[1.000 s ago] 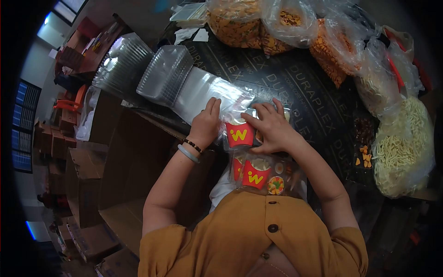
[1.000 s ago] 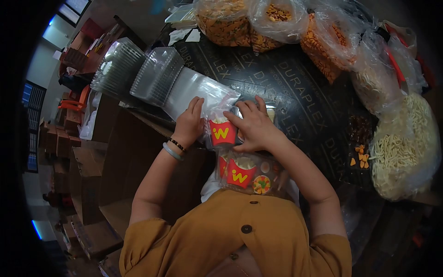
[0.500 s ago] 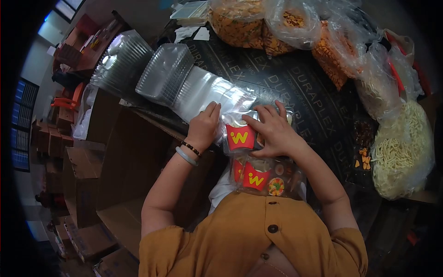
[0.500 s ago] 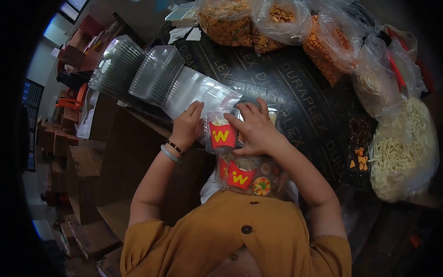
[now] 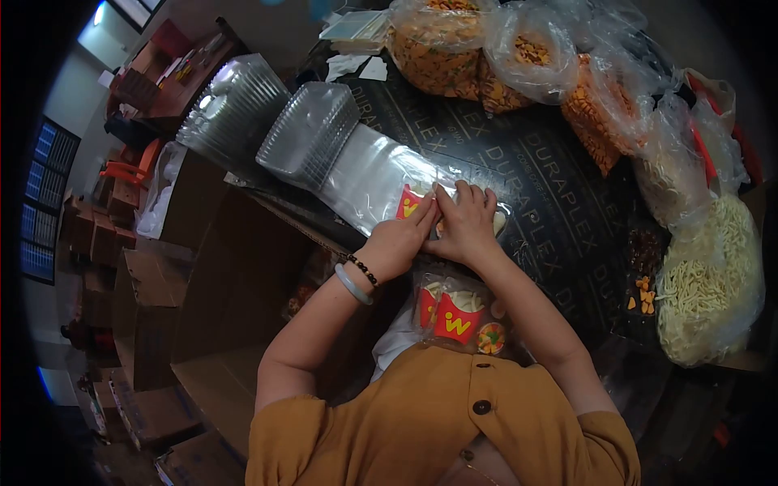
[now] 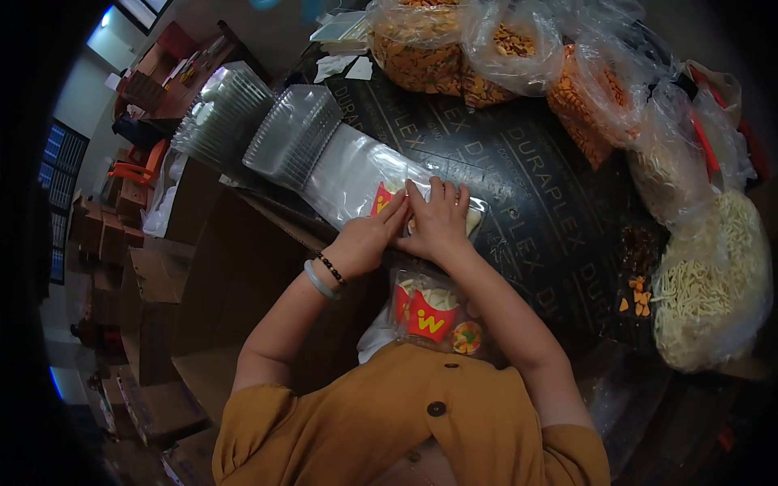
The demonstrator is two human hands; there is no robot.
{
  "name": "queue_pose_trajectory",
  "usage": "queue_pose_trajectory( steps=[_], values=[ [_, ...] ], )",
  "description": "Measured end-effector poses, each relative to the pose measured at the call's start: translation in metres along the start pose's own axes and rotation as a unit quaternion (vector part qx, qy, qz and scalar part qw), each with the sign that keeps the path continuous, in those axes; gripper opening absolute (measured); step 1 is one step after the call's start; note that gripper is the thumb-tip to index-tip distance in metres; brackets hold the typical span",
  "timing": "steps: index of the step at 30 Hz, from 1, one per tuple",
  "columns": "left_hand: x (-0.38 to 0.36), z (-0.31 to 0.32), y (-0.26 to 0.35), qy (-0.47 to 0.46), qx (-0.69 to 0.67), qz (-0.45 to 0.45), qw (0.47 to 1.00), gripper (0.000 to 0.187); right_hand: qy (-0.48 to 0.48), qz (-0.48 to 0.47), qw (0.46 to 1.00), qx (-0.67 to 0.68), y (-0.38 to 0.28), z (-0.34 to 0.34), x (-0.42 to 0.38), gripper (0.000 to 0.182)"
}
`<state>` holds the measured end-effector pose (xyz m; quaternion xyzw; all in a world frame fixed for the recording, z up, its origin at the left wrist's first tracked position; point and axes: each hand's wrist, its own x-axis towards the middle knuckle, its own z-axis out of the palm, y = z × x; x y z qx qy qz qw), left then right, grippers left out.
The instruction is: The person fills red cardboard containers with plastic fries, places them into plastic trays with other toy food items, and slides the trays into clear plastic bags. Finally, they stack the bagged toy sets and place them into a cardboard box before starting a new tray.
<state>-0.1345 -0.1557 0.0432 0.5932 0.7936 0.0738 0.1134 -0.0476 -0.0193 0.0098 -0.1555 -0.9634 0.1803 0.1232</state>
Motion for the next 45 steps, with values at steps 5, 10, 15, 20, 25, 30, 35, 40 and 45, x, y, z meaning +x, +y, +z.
queue_pose_trajectory(
  steps=[5,10,15,20,25,30,35,40,45],
  values=[
    [0.006,0.002,-0.003,0.01,0.009,0.005,1.0,0.078,0.097,-0.005,0.995,-0.02,0.013,-0.018,-0.019,0.082],
    [0.003,-0.008,-0.002,-0.016,-0.013,0.008,1.0,0.079,0.02,0.206,0.967,0.148,0.061,-0.039,-0.057,0.062],
    [0.0,-0.011,-0.001,0.006,0.008,0.037,0.999,0.075,-0.105,0.344,0.678,0.642,0.044,-0.034,-0.061,0.043],
    [-0.008,-0.019,0.004,0.088,-0.013,0.083,0.993,0.073,-0.12,0.335,0.578,0.734,0.006,-0.008,-0.046,0.031],
    [-0.017,-0.049,0.018,0.014,0.052,0.085,0.995,0.068,-0.086,0.295,0.545,0.78,-0.024,0.025,0.002,0.016],
    [-0.032,-0.086,0.018,0.022,0.097,0.094,0.991,0.067,0.076,0.211,0.801,0.555,-0.025,0.024,0.022,0.041],
    [-0.051,-0.162,0.048,0.12,0.06,0.185,0.973,0.067,0.011,-0.042,0.835,0.549,-0.032,-0.094,0.014,0.037],
    [-0.04,-0.167,0.055,0.228,-0.314,0.099,0.916,0.04,0.062,-0.053,0.736,0.672,-0.02,-0.159,-0.02,0.015],
    [0.036,-0.062,0.029,0.172,-0.655,0.067,0.733,0.01,0.094,0.121,0.667,0.729,0.028,-0.131,-0.041,0.009]
  ],
)
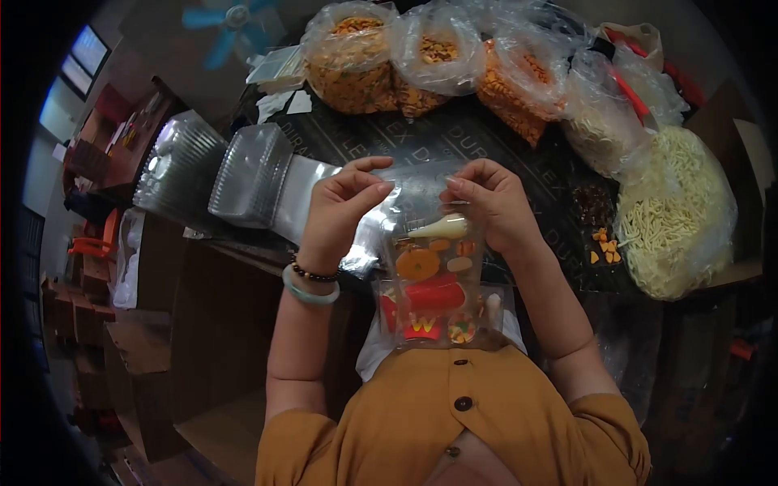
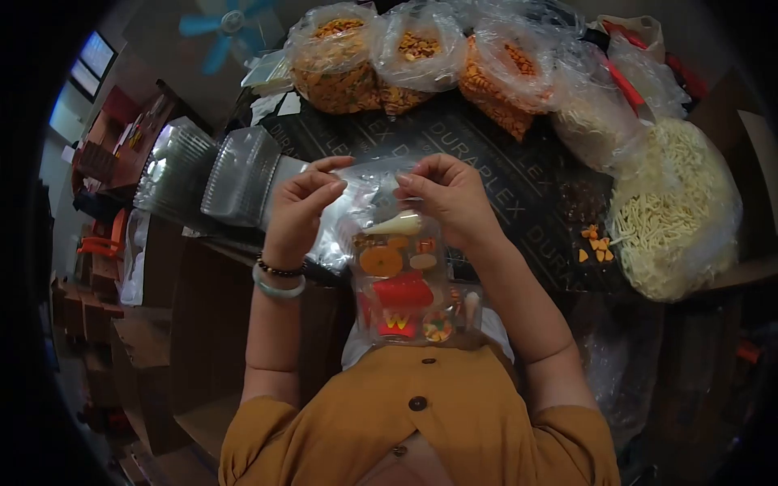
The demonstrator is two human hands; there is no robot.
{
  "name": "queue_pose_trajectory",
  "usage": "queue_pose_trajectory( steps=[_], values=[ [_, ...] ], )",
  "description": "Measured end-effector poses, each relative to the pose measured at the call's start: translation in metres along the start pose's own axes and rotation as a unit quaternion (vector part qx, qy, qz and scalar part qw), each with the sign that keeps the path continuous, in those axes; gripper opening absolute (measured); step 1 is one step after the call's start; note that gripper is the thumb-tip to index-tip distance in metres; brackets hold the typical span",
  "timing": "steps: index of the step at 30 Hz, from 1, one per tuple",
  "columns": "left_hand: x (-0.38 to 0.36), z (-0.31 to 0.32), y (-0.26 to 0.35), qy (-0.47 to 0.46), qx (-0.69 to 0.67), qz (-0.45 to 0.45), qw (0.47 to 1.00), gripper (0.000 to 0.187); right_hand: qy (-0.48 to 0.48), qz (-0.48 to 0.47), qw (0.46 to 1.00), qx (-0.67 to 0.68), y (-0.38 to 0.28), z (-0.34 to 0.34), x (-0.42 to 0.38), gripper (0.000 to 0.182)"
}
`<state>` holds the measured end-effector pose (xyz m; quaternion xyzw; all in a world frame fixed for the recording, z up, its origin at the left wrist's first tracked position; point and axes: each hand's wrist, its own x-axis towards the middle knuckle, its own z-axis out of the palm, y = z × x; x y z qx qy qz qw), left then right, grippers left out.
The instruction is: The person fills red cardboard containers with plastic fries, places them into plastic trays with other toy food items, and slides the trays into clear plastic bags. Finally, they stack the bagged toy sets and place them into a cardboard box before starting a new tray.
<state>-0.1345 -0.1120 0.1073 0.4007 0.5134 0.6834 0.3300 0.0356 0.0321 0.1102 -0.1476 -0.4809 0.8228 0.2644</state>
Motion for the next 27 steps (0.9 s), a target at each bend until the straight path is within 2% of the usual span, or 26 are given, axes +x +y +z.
queue_pose_trajectory(
  steps=[1,2,3,4,5,6,8,10,12,13,15,16,18,19,21,22,24,25,27],
  values=[
    [0.005,0.008,-0.021,0.018,-0.097,-0.026,0.995,0.01,0.053,0.014,0.998,0.004,0.006,-0.016,0.002,0.009],
    [0.007,0.021,-0.03,0.047,-0.193,-0.095,0.975,0.01,0.106,0.028,0.994,0.008,0.013,-0.029,0.003,0.009],
    [0.011,0.028,-0.04,0.042,-0.199,-0.098,0.974,0.01,0.113,0.027,0.993,0.004,0.021,-0.041,0.004,0.009],
    [0.017,0.033,-0.053,0.06,-0.22,-0.126,0.966,0.011,0.211,-0.134,0.947,-0.2,0.028,-0.05,0.004,0.01],
    [0.022,0.037,-0.062,0.079,-0.239,-0.152,0.956,0.011,0.289,-0.285,0.827,-0.389,0.032,-0.058,0.004,0.01],
    [0.025,0.04,-0.067,0.095,-0.22,-0.17,0.956,0.013,0.216,-0.387,0.758,-0.479,0.022,-0.049,-0.005,0.012],
    [0.029,0.044,-0.072,0.081,-0.228,-0.174,0.955,0.014,0.048,-0.409,0.75,-0.518,0.026,-0.035,-0.007,0.013],
    [0.03,0.046,-0.073,0.064,-0.228,-0.182,0.954,0.014,0.024,-0.385,0.742,-0.548,0.033,-0.028,-0.003,0.012],
    [0.031,0.05,-0.072,0.069,-0.184,-0.183,0.963,0.014,-0.026,-0.334,0.709,-0.621,0.044,-0.034,0.008,0.011],
    [0.031,0.051,-0.073,0.072,-0.182,-0.181,0.964,0.014,-0.028,-0.336,0.71,-0.618,0.048,-0.035,0.01,0.011],
    [0.029,0.05,-0.078,0.101,-0.2,-0.175,0.959,0.014,-0.096,-0.301,0.749,-0.582,0.056,-0.035,0.007,0.007],
    [0.027,0.048,-0.082,0.107,-0.199,-0.175,0.958,0.014,-0.1,-0.3,0.751,-0.579,0.06,-0.036,0.006,0.007],
    [0.026,0.046,-0.087,0.115,-0.187,-0.211,0.952,0.016,-0.131,-0.229,0.778,-0.571,0.061,-0.04,0.007,0.008],
    [0.026,0.042,-0.09,0.116,-0.186,-0.208,0.953,0.016,-0.133,-0.232,0.777,-0.57,0.06,-0.041,0.01,0.008],
    [0.023,0.038,-0.091,0.071,-0.222,-0.183,0.955,0.018,-0.044,-0.3,0.761,-0.574,0.056,-0.04,0.013,0.011],
    [0.023,0.036,-0.088,0.071,-0.222,-0.186,0.955,0.018,-0.043,-0.297,0.762,-0.574,0.054,-0.036,0.015,0.011],
    [0.02,0.035,-0.08,0.026,-0.223,-0.195,0.955,0.018,-0.008,-0.42,0.665,-0.618,0.048,-0.026,0.024,0.013],
    [0.019,0.035,-0.079,0.024,-0.223,-0.197,0.955,0.018,-0.006,-0.419,0.665,-0.618,0.051,-0.025,0.03,0.013],
    [0.016,0.032,-0.076,-0.029,-0.189,-0.207,0.959,0.022,-0.04,-0.456,0.612,-0.645,0.055,-0.023,0.039,0.009]
  ],
)
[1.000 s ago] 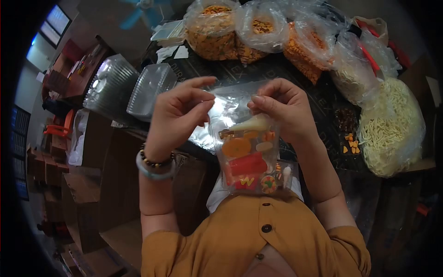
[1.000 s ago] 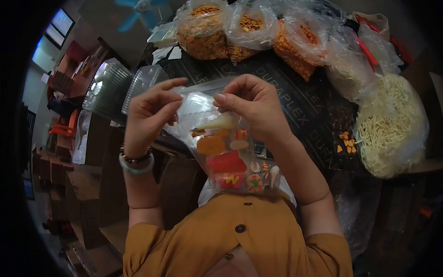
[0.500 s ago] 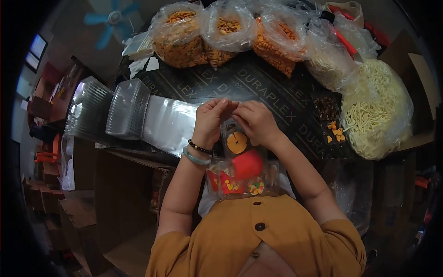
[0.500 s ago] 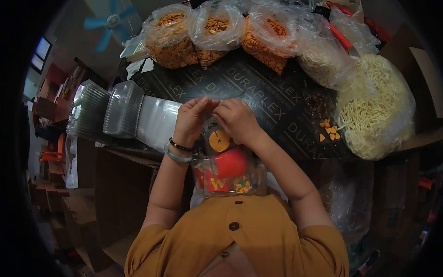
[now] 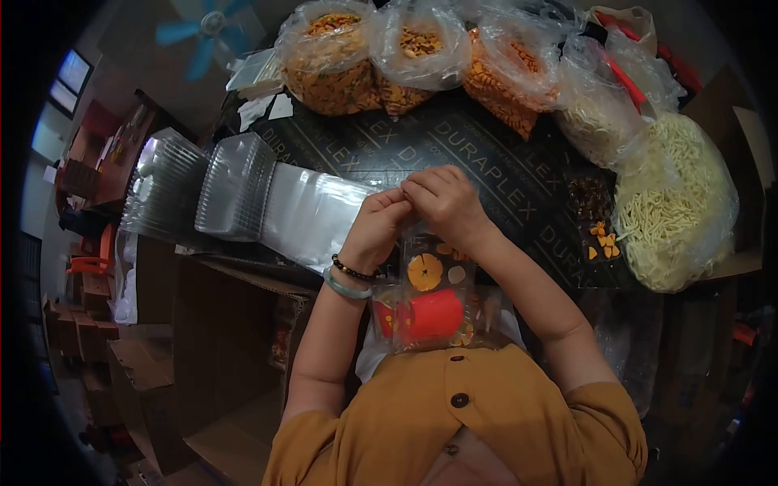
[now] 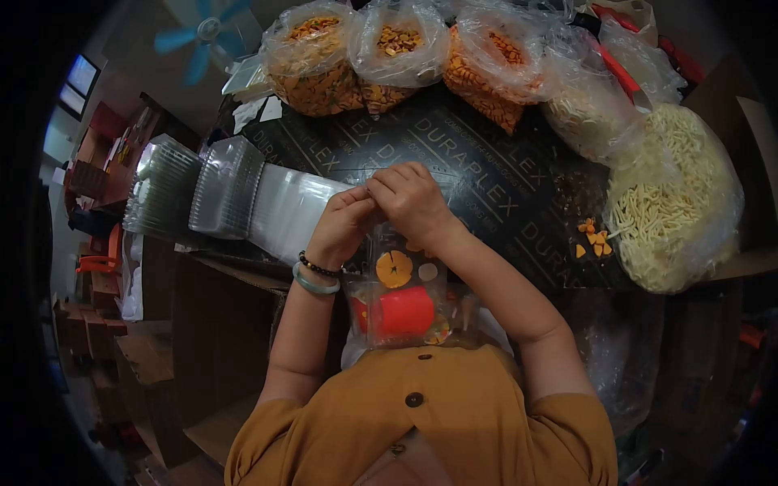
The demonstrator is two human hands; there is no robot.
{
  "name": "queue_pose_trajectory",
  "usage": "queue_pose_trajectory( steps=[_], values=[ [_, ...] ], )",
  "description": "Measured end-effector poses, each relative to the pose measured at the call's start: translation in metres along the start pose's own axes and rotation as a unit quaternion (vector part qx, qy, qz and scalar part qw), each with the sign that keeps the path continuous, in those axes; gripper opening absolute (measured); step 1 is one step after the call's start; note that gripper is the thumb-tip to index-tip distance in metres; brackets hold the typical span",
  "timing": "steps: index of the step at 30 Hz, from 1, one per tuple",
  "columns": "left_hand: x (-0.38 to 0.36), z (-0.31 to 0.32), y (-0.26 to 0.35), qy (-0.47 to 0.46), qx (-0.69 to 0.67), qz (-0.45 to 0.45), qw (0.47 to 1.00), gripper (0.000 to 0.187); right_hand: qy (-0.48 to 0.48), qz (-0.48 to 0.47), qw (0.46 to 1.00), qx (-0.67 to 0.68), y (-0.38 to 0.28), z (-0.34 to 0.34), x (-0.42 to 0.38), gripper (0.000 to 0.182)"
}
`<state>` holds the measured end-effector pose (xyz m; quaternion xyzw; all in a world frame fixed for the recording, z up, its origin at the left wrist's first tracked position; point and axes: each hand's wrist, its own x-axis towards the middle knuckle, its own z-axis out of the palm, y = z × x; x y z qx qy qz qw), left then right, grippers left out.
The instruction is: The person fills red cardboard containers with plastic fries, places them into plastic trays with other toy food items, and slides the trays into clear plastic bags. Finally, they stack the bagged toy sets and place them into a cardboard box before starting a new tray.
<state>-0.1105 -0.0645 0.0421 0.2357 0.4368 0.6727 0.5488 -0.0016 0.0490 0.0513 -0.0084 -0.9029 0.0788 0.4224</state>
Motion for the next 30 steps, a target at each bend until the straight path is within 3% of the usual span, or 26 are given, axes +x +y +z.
queue_pose_trajectory(
  steps=[4,6,7,8,9,11,13,14,16,19,21,22,24,25,27,30],
  values=[
    [-0.006,0.0,0.004,-0.001,0.121,0.019,0.992,0.023,-0.089,-0.003,0.996,0.017,0.001,0.003,0.003,0.012],
    [-0.008,0.001,0.004,-0.011,0.114,0.029,0.993,0.023,-0.035,0.148,0.974,0.167,-0.001,0.007,0.0,0.008],
    [-0.009,0.002,0.003,-0.013,0.114,0.027,0.993,0.023,-0.035,0.15,0.974,0.165,-0.001,0.003,0.0,0.008],
    [-0.01,0.004,0.004,-0.019,0.098,0.036,0.994,0.024,0.049,0.319,0.877,0.355,0.001,-0.003,0.001,0.01],
    [-0.011,0.005,0.005,-0.025,0.082,0.044,0.995,0.024,0.129,0.462,0.71,0.516,0.003,-0.009,0.001,0.013],
    [-0.014,0.004,0.006,-0.026,0.062,0.041,0.997,0.024,0.266,0.514,0.61,0.541,0.048,-0.037,-0.025,0.022],
    [-0.014,0.001,0.005,-0.031,0.041,0.042,0.998,0.024,0.348,0.483,0.691,0.411,0.112,-0.061,-0.089,0.022],
    [-0.013,-0.004,0.001,-0.035,0.034,0.043,0.998,0.024,0.349,0.484,0.693,0.405,0.114,-0.069,-0.095,0.022],
    [-0.011,-0.008,-0.005,-0.044,0.024,0.041,0.998,0.024,0.215,0.554,0.783,0.182,0.101,-0.086,-0.097,0.023],
    [-0.008,-0.009,-0.009,-0.062,0.01,0.047,0.997,0.023,0.006,0.537,0.754,0.378,0.061,-0.064,-0.091,0.016],
    [-0.009,-0.007,-0.01,-0.061,0.002,0.05,0.997,0.02,-0.059,0.513,0.696,0.5,0.043,-0.062,-0.077,0.011],
    [-0.011,-0.008,-0.01,-0.061,0.002,0.048,0.997,0.02,-0.058,0.514,0.695,0.5,0.042,-0.062,-0.079,0.011],
    [-0.02,-0.011,-0.008,-0.064,0.032,0.073,0.995,0.019,-0.083,0.424,0.667,0.607,0.041,-0.059,-0.078,0.007],
    [-0.026,-0.013,-0.008,-0.061,0.035,0.073,0.995,0.019,-0.084,0.423,0.665,0.611,0.039,-0.06,-0.078,0.007],
    [-0.041,-0.018,-0.011,-0.063,0.189,0.128,0.972,0.021,-0.176,0.414,0.7,0.554,0.03,-0.065,-0.081,0.007],
    [-0.063,-0.015,-0.016,-0.03,0.205,0.087,0.974,0.017,-0.166,0.396,0.708,0.56,0.025,-0.057,-0.093,0.012]
  ],
)
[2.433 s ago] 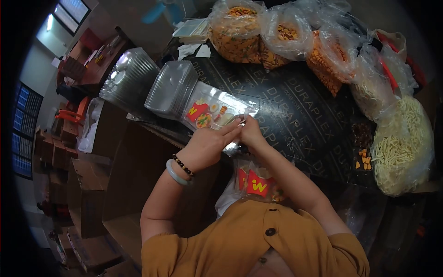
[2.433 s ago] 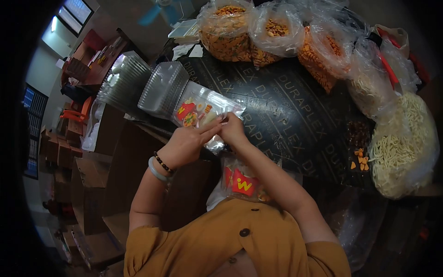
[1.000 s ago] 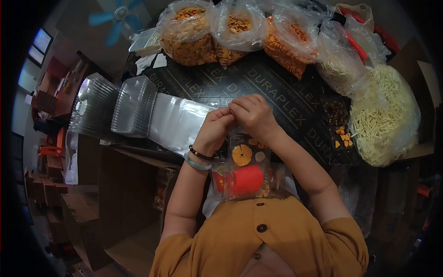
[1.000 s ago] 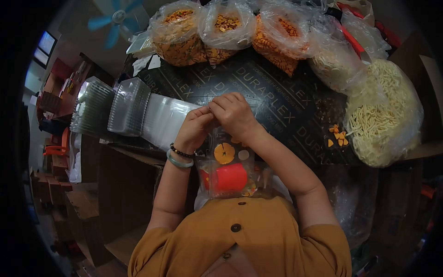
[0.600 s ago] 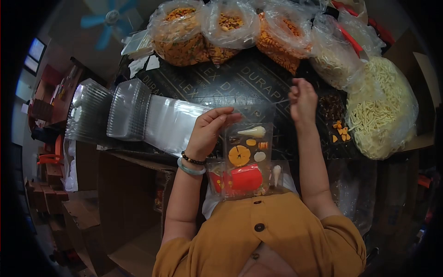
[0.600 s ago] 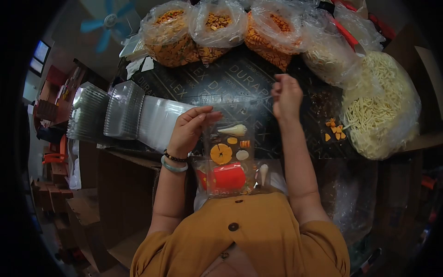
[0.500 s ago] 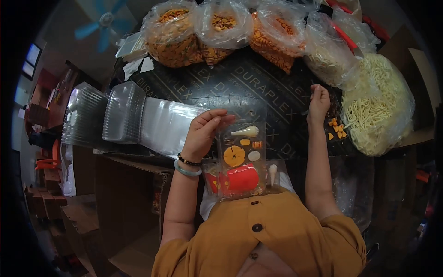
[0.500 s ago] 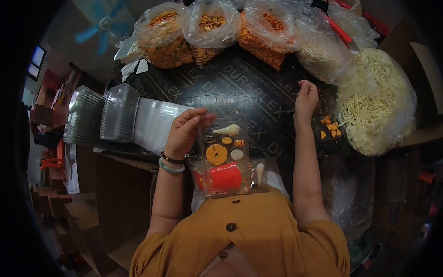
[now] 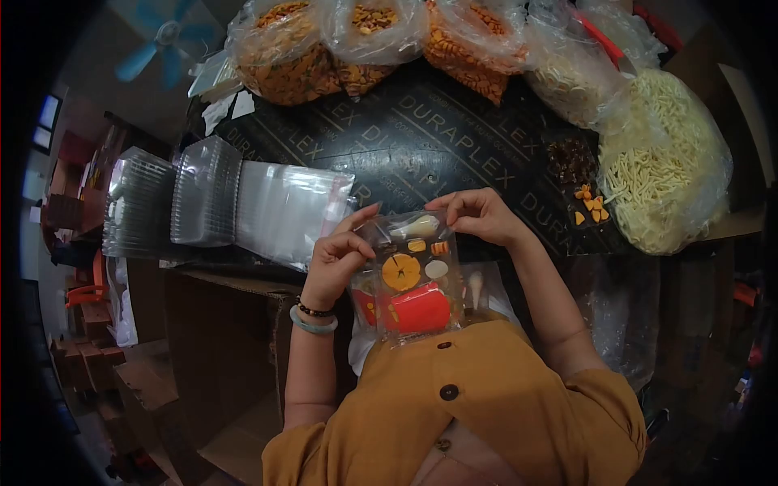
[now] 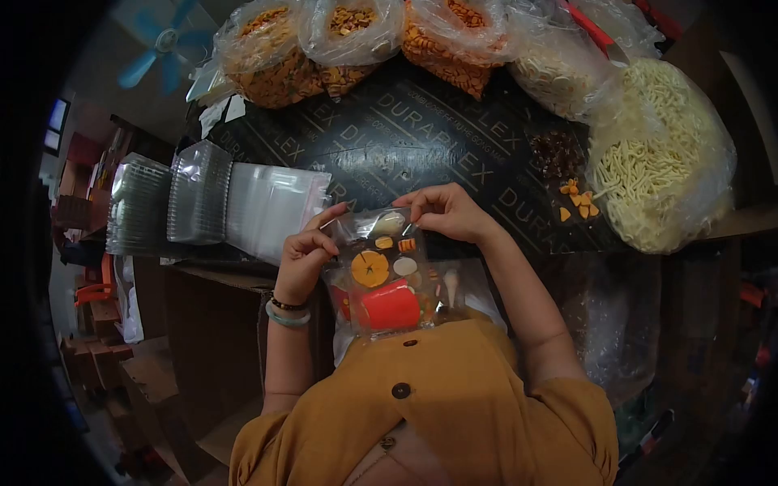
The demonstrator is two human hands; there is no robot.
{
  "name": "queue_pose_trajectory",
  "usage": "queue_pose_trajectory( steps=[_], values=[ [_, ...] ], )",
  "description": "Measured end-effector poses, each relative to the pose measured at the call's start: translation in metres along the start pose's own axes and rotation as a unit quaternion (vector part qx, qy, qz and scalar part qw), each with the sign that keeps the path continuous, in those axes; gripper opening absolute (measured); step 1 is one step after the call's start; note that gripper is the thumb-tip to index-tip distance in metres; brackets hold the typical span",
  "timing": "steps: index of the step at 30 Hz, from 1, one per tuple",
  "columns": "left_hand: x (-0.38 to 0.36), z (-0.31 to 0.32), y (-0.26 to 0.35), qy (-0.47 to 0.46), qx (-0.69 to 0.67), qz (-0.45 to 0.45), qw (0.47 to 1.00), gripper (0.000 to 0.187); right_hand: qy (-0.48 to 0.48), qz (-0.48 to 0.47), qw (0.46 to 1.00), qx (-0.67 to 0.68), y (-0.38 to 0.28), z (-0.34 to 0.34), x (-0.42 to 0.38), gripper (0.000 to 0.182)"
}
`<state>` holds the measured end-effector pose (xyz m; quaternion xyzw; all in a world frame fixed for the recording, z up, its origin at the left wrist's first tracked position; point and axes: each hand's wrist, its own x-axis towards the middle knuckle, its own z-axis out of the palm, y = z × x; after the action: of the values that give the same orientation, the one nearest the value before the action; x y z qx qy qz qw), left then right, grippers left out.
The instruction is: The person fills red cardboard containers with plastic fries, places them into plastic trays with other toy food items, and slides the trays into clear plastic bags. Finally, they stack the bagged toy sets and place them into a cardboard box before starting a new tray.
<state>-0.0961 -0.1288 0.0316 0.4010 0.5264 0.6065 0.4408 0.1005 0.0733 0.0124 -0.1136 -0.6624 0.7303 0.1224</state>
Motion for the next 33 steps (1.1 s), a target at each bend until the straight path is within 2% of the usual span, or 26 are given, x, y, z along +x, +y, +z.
queue_pose_trajectory(
  steps=[2,3,4,5,7,8,10,11,13,15,16,17,18,19,20,22,23,24,25,26,27,29,30,31,32,33],
  values=[
    [-0.01,0.002,-0.005,-0.006,-0.02,0.019,1.0,0.013,0.018,0.002,0.999,0.028,0.006,0.004,-0.002,0.013],
    [-0.012,0.013,0.002,0.053,-0.187,-0.014,0.981,0.015,0.038,0.0,0.998,0.054,0.008,0.006,-0.003,0.013],
    [-0.014,0.019,0.006,0.111,-0.348,-0.046,0.93,0.02,0.037,0.001,0.998,0.055,0.008,0.008,-0.004,0.013],
    [-0.016,0.018,0.004,0.111,-0.349,-0.046,0.93,0.02,0.046,0.005,0.997,0.061,0.006,0.009,-0.005,0.013],
    [-0.012,0.018,0.001,0.162,-0.341,-0.134,0.916,0.027,0.054,0.008,0.996,0.064,0.004,0.01,-0.007,0.012],
    [-0.01,0.021,0.0,0.16,-0.342,-0.133,0.917,0.027,0.052,-0.007,0.997,0.064,0.005,0.011,-0.008,0.013],
    [-0.005,0.033,-0.002,0.125,-0.084,-0.189,0.97,0.02,0.056,-0.022,0.996,0.061,0.006,0.01,-0.015,0.013],
    [-0.005,0.036,-0.001,0.117,-0.084,-0.187,0.972,0.02,0.055,-0.032,0.997,0.038,0.007,0.009,-0.02,0.013],
    [-0.009,0.043,0.011,0.116,-0.035,-0.107,0.987,0.022,0.068,-0.043,0.997,0.012,-0.002,0.004,-0.036,0.013],
    [-0.023,0.057,0.044,0.164,-0.017,0.04,0.986,0.024,0.13,-0.056,0.99,-0.024,-0.025,-0.002,-0.076,0.014],
    [-0.029,0.058,0.061,0.165,0.113,0.181,0.963,0.026,0.156,-0.055,0.986,-0.014,-0.032,-0.008,-0.103,0.014],
    [-0.036,0.059,0.076,0.163,0.234,0.32,0.904,0.027,0.17,-0.036,0.984,-0.024,-0.038,-0.017,-0.134,0.014],
    [-0.047,0.07,0.091,0.148,0.282,0.358,0.878,0.03,0.182,-0.017,0.983,-0.033,-0.043,-0.029,-0.167,0.015],
    [-0.058,0.079,0.102,0.136,0.331,0.396,0.846,0.032,0.214,0.055,0.975,-0.009,-0.044,-0.043,-0.204,0.016],
    [-0.064,0.077,0.107,0.02,0.372,0.389,0.842,0.037,0.242,0.126,0.962,0.017,-0.041,-0.059,-0.242,0.016],
    [-0.058,0.095,0.078,-0.04,0.466,0.428,0.773,0.04,0.396,0.081,0.9,0.162,0.0,-0.087,-0.318,0.024],
    [-0.055,0.104,0.065,-0.108,0.458,0.353,0.809,0.043,0.481,0.337,0.796,-0.147,0.036,-0.103,-0.356,0.026],
    [-0.053,0.109,0.046,-0.147,0.458,0.283,0.83,0.047,0.478,0.531,0.55,-0.433,0.065,-0.111,-0.382,0.029],
    [-0.053,0.11,0.022,-0.185,0.455,0.21,0.845,0.05,0.475,0.532,0.552,-0.432,0.078,-0.103,-0.394,0.029],
    [-0.056,0.1,-0.007,-0.238,0.405,0.141,0.871,0.057,0.485,0.5,0.578,-0.424,0.088,-0.098,-0.403,0.029],
    [-0.062,0.095,-0.019,-0.234,0.408,0.136,0.872,0.057,0.492,0.47,0.604,-0.415,0.098,-0.092,-0.409,0.03],
    [-0.08,0.087,-0.033,-0.168,0.309,0.116,0.929,0.056,0.502,0.414,0.654,-0.386,0.117,-0.077,-0.419,0.032],
    [-0.088,0.082,-0.039,-0.164,0.311,0.11,0.93,0.056,0.498,0.339,0.721,-0.343,0.116,-0.057,-0.391,0.033],
    [-0.094,0.077,-0.043,-0.018,0.413,0.177,0.893,0.059,0.488,0.257,0.78,-0.295,0.107,-0.025,-0.339,0.034],
    [-0.099,0.074,-0.044,0.127,0.501,0.239,0.822,0.061,0.455,0.223,0.832,-0.226,0.1,-0.004,-0.3,0.037],
    [-0.104,0.075,-0.032,0.187,0.546,0.195,0.793,0.079,0.427,0.172,0.865,-0.2,0.098,0.016,-0.262,0.042]
  ],
)
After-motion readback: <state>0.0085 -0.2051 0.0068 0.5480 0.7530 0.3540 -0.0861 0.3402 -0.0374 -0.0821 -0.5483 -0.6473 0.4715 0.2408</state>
